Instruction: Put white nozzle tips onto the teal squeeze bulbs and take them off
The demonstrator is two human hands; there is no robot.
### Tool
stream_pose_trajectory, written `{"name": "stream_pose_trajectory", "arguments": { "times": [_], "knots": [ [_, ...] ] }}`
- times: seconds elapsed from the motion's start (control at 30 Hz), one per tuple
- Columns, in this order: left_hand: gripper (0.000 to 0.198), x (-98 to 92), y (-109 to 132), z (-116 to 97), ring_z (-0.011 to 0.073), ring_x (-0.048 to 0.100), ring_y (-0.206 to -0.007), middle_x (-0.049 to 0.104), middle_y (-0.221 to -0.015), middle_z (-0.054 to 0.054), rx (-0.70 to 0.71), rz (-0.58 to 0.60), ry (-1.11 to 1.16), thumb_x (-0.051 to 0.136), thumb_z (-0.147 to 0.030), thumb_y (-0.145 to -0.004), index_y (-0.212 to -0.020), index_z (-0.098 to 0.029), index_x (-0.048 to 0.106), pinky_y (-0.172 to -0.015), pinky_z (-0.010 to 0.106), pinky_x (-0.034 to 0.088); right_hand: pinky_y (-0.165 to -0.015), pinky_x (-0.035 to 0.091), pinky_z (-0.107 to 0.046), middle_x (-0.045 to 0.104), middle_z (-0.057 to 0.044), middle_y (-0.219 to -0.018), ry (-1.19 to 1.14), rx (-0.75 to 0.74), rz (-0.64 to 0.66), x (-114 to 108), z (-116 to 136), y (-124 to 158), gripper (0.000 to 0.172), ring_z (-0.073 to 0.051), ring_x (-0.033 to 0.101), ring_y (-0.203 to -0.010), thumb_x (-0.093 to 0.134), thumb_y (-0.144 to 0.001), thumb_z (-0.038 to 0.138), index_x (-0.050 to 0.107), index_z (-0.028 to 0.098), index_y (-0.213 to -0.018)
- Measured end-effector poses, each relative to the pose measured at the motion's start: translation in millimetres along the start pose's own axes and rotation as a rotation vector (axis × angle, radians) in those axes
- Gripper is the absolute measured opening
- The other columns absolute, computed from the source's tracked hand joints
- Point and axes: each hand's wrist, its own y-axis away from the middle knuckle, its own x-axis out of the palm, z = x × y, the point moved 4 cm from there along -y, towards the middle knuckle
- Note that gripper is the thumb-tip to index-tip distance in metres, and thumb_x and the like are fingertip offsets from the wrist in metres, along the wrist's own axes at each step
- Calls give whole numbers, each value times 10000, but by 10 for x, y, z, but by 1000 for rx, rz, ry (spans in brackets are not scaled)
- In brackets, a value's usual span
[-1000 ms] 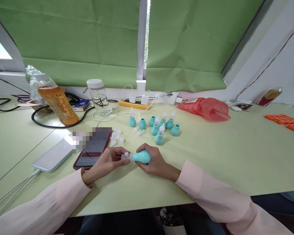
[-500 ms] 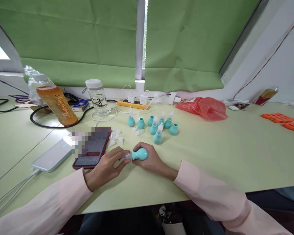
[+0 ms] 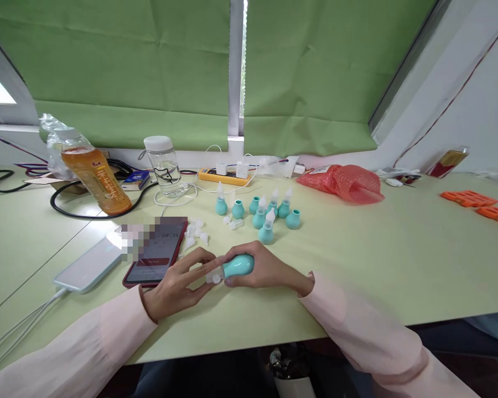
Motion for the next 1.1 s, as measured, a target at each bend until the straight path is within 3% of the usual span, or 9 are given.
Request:
{"name": "stream_pose_trajectory", "arguments": {
  "times": [0.13,0.27,0.4,0.53,0.73,0.83,0.9,1.0,1.1],
  "knots": [
    [521,-139,-38,5,176,491,-839,509,-938,99,-19,-142,-32,565,-197,-705,-1188,-169,372,-707,319,454,-649,431,-280,604,-28,-719,-109,-104,206,-370,49,150,291,-147,546,-674,715,-526,247,626,154,-787],
    [277,-280,-113,172,225,463,-881,550,-934,98,-169,-140,-415,498,-155,-738,-1011,-181,536,-719,375,431,-552,431,-288,603,-23,-651,-499,-114,117,-618,-159,131,311,-147,558,-581,693,-552,363,602,159,-768],
    [391,-235,-115,346,340,362,-1061,436,-1210,124,-339,135,-696,457,-119,-724,-1105,-195,503,-786,510,350,-558,437,-305,611,-69,-720,-637,-40,187,-344,-295,-20,290,-154,571,-587,645,-636,327,580,110,-817],
    [583,-22,-58,424,340,241,-1192,307,-1338,54,-285,354,-741,402,16,-663,-1187,-240,427,-883,580,209,-603,435,-310,605,-79,-747,-608,2,257,-30,-299,-99,209,-148,570,-610,616,-675,230,564,91,-822],
    [369,102,-116,418,301,350,-1142,502,-1161,137,-232,413,-784,366,59,-673,-868,-138,611,-864,571,244,-573,430,-268,601,-53,-720,-580,49,215,86,-390,-115,179,-126,556,-587,616,-664,205,559,101,-798],
    [310,53,-152,364,287,452,-1032,591,-1008,139,-229,323,-690,378,57,-686,-801,-123,603,-803,538,314,-553,421,-242,600,-41,-687,-559,55,141,83,-399,-116,167,-109,537,-561,621,-649,211,565,104,-764],
    [206,-27,-160,341,245,520,-911,637,-870,102,-278,150,-512,429,-37,-737,-803,-138,595,-783,485,359,-532,410,-224,597,-30,-663,-512,57,33,66,-392,-115,163,-99,520,-545,619,-644,221,564,112,-751],
    [137,-171,-123,363,173,570,-766,650,-814,64,-478,-177,-50,528,-218,-733,-834,-154,595,-728,349,447,-494,388,-209,579,-13,-625,-352,48,-187,33,-369,-97,172,-91,495,-519,618,-639,250,562,128,-747],
    [246,-172,-80,388,174,599,-793,649,-913,76,-703,-264,458,583,-271,-694,-899,-138,611,-703,283,487,-510,398,-215,583,-17,-670,-146,14,-346,30,-317,-64,195,-105,506,-558,625,-633,279,575,144,-765]
  ]
}}
